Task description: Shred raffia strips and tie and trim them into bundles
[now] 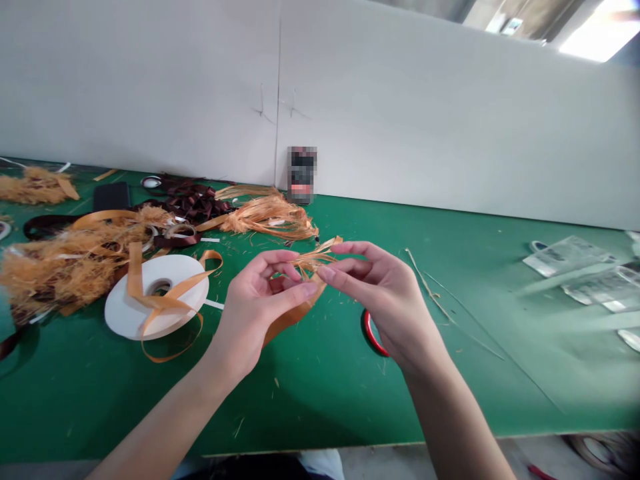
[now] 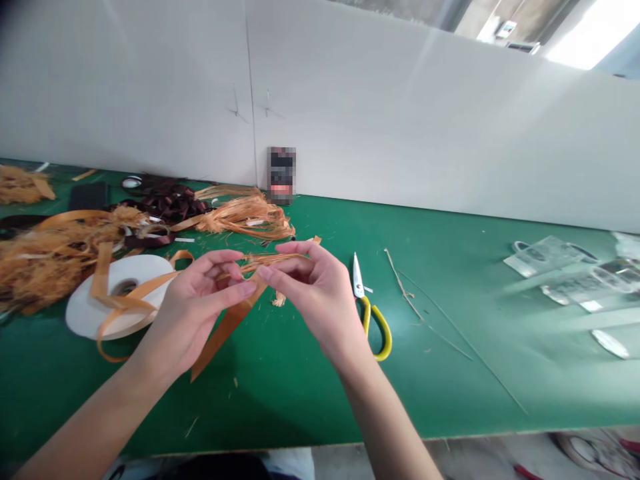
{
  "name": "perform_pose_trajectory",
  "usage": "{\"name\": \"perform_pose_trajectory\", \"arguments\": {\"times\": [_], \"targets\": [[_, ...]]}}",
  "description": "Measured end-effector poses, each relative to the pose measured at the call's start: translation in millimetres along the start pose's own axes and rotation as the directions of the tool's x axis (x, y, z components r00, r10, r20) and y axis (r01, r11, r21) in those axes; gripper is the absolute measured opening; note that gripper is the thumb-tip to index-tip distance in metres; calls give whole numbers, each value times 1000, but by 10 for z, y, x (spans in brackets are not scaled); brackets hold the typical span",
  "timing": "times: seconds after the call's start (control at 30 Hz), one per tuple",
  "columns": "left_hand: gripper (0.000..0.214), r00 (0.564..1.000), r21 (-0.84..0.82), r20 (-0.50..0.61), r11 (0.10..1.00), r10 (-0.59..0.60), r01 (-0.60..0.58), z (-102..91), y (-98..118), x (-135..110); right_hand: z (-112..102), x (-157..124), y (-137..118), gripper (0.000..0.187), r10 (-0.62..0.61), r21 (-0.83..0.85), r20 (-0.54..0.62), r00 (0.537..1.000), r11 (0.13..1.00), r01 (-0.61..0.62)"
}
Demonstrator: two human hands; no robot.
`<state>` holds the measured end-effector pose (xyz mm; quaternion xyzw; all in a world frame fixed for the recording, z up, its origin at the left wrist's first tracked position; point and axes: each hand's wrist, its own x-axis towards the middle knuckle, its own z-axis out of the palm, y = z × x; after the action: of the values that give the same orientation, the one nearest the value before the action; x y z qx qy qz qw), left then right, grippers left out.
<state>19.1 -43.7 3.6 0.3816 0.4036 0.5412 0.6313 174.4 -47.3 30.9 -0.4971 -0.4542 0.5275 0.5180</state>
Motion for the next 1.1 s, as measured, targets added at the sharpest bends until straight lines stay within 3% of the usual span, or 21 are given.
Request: {"name": "perform_pose_trajectory", "arguments": {"times": [0.17, 0.4, 0.6, 0.77, 0.9, 1.0, 1.03, 1.1], "targets": [[36, 1000, -30, -2, 999, -15, 15, -28, -28, 40, -38, 43, 53, 38, -19, 63, -84, 996, 998, 25], [36, 998, -76, 9, 995, -65, 65, -63, -58, 72, -34, 73, 100, 36, 19, 208, -77, 997, 978, -2], [34, 999, -89, 20, 995, -37, 39, -66, -73, 71, -62, 99, 140, 38, 53, 339, -82, 995, 941, -22], [34, 998, -69, -21, 996, -59, 57, -101, -60, 78, -138, 168, 142, 34, 58, 406, -210, 976, 913, 33], [33, 997, -78, -19, 995, -70, 68, -119, -47, 92, -289, 245, 237, 35, 3, 297, -436, 900, 945, 141], [32, 999, -73, 0, 996, -52, 52, -123, -47, 105, -390, 264, 337, 28, -41, 121, -534, 844, 985, 125], [31, 999, -67, 8, 997, -47, 48, -123, -50, 109, -401, 256, 357, 25, -29, 72, -518, 855, 994, 78], [31, 998, -52, 28, 997, -49, 51, -120, -59, 114, -376, 217, 366, 16, 26, 20, -397, 917, 1000, -20]]}}
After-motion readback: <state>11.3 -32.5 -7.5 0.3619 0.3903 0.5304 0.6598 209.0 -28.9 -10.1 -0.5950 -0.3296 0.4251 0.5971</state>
